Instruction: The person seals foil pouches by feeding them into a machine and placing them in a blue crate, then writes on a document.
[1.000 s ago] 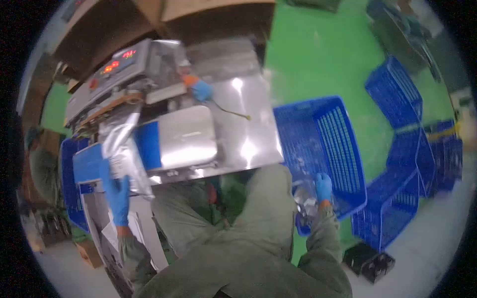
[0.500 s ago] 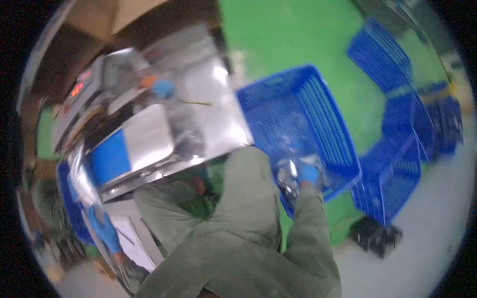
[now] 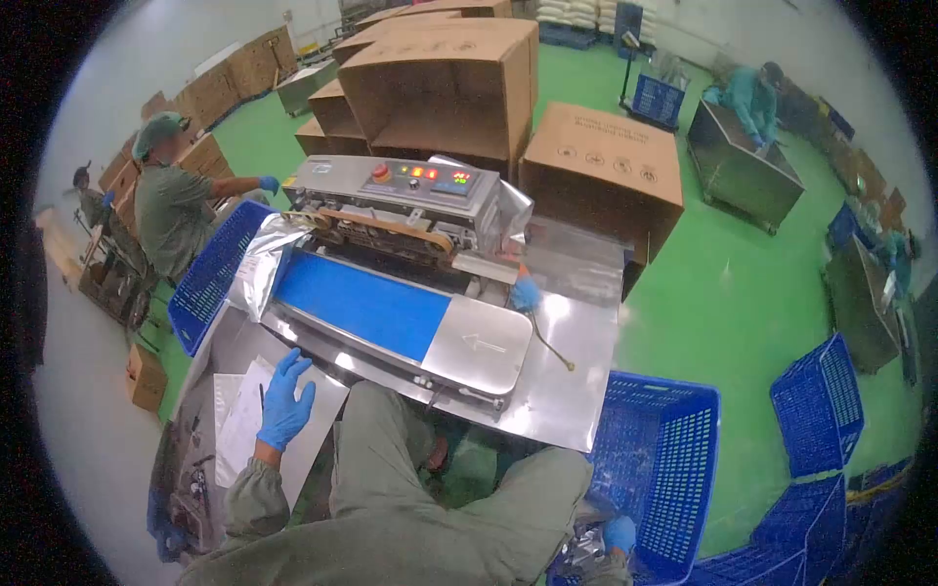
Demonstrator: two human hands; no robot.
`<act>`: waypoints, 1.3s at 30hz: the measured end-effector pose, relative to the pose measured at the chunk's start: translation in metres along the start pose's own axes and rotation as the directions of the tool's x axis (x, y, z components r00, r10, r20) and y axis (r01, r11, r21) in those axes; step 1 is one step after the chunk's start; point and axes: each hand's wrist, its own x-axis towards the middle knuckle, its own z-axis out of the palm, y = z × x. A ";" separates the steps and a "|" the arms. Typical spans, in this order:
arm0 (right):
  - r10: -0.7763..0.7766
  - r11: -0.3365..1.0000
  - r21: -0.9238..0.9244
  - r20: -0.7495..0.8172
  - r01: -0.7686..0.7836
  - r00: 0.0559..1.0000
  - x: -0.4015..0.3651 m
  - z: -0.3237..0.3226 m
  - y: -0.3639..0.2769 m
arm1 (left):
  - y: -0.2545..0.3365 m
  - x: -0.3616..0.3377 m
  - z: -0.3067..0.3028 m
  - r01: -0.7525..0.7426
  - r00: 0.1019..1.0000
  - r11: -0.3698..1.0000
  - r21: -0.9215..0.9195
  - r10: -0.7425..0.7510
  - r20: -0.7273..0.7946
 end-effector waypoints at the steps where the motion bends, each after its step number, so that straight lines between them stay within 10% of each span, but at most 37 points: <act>1: -0.004 1.000 -0.004 -0.012 0.004 1.000 0.006 -0.005 0.015 | 0.000 -0.002 0.001 0.002 1.000 1.000 -0.007 -0.002 -0.011; 3: -0.339 0.904 -0.295 -0.053 0.310 0.939 0.029 0.017 0.064 | -0.002 -0.006 0.004 -0.040 0.999 0.997 -0.065 0.039 -0.018; 4: -0.123 0.909 0.385 -0.113 0.158 0.986 0.008 -0.028 0.044 | 0.011 -0.002 0.004 -0.118 0.991 0.988 -0.096 0.111 -0.076; 5: 0.099 0.436 0.894 -0.167 0.108 0.981 -0.024 -0.100 0.003 | 0.021 0.000 0.010 -0.118 0.991 0.988 -0.100 0.111 -0.079; 11: 0.013 0.062 0.971 -0.232 0.231 0.973 -0.084 -0.276 -0.056 | 0.147 0.009 0.059 -0.038 0.854 0.825 -0.564 0.320 0.410; 15: 0.096 0.250 0.867 -0.465 0.431 0.880 -0.103 -0.343 -0.093 | 0.248 -0.001 0.109 -0.442 0.624 0.496 -0.747 0.769 0.142; 17: 0.208 -0.115 0.881 -0.431 0.459 0.878 -0.123 -0.381 -0.144 | 0.291 0.002 0.128 -0.424 0.652 0.452 -0.785 0.754 0.082; 18: 0.215 -0.112 0.879 -0.435 0.464 0.875 -0.116 -0.383 -0.147 | 0.302 0.003 0.133 -0.401 0.680 0.409 -0.820 0.732 0.032; 20: 0.004 0.473 0.565 -0.769 0.677 0.639 -0.087 -0.375 -0.153 | 0.305 0.013 0.146 -0.317 0.692 0.379 -0.870 0.719 0.061; 21: 0.007 0.475 0.563 -0.771 0.677 0.637 -0.075 -0.370 -0.158 | 0.306 0.019 0.151 -0.224 0.707 0.357 -0.907 0.700 0.100; 22: 0.047 0.144 0.739 -0.670 0.659 0.741 -0.062 -0.362 -0.165 | 0.306 0.027 0.134 -0.019 0.728 0.374 -0.927 0.641 0.243; 25: -0.127 -0.217 0.892 -0.429 0.397 0.894 -0.010 -0.322 -0.163 | 0.280 0.037 0.158 0.019 0.819 0.401 -0.916 0.519 0.244; 27: -0.288 -0.197 0.951 -0.289 0.238 0.913 -0.003 -0.317 -0.168 | 0.260 0.040 0.172 0.015 0.822 0.561 -0.828 0.464 0.330; 30: -0.046 0.410 0.709 -0.612 0.573 0.790 -0.013 -0.329 -0.186 | 0.253 0.048 0.182 0.000 0.817 0.705 -0.709 0.409 0.406; 33: 0.120 0.109 0.796 -0.605 0.596 0.787 -0.043 -0.353 -0.218 | 0.254 0.049 0.184 -0.019 0.806 0.663 -0.748 0.453 0.381; 39: -0.025 0.454 0.790 -0.450 0.411 0.893 -0.015 -0.298 -0.197 | 0.248 0.045 0.191 -0.074 0.792 0.616 -0.785 0.515 0.329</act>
